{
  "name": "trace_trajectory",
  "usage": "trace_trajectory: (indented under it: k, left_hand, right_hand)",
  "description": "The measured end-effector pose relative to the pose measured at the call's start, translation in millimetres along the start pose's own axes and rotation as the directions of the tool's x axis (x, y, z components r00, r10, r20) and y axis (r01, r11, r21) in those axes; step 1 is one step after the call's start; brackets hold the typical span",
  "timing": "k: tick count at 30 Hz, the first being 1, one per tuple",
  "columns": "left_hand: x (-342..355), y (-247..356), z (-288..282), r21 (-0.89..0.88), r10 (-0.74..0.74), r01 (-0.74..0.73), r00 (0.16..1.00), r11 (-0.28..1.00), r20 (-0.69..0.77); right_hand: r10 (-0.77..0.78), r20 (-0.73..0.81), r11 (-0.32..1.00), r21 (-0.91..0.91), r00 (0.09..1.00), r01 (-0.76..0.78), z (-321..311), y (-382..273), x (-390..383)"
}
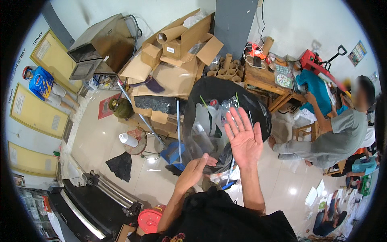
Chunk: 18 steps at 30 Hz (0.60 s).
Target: The person retrieves a roll of paper towels, tears off a sheet, and uses it to wipe the interior components of a large blue printing machine. The person then walks around the room and returns to continue wiping the machine's internal parts.
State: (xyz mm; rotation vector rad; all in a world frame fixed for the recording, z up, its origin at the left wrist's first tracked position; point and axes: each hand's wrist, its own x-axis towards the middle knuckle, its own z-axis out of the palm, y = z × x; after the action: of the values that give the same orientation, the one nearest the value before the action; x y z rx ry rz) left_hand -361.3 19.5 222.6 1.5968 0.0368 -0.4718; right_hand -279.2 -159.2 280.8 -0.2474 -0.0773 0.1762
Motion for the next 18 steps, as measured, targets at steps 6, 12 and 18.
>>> trace_trajectory:
  k: [6, 12, 18]
  left_hand:
    - [31.0, 37.2, 21.5, 0.054, 0.173, -0.168, 0.979, 0.984, -0.106]
    - [72.5, 68.5, 78.5, 0.415, 0.567, -0.461, 0.805, 0.785, -0.177]
    - [167.6, 7.8, 91.0, 0.584, 0.514, -0.34, 0.843, 0.738, -0.159]
  right_hand:
    - [0.009, 0.049, 0.984, 0.175, 0.999, -0.017, -42.7, -17.1, -4.7]
    - [-0.108, -0.09, 0.989, 0.095, 0.99, 0.117, -89.0, -16.3, 8.1]
    - [-0.121, 0.315, 0.982, -0.099, 0.941, 0.16, -23.0, -93.1, 5.5]
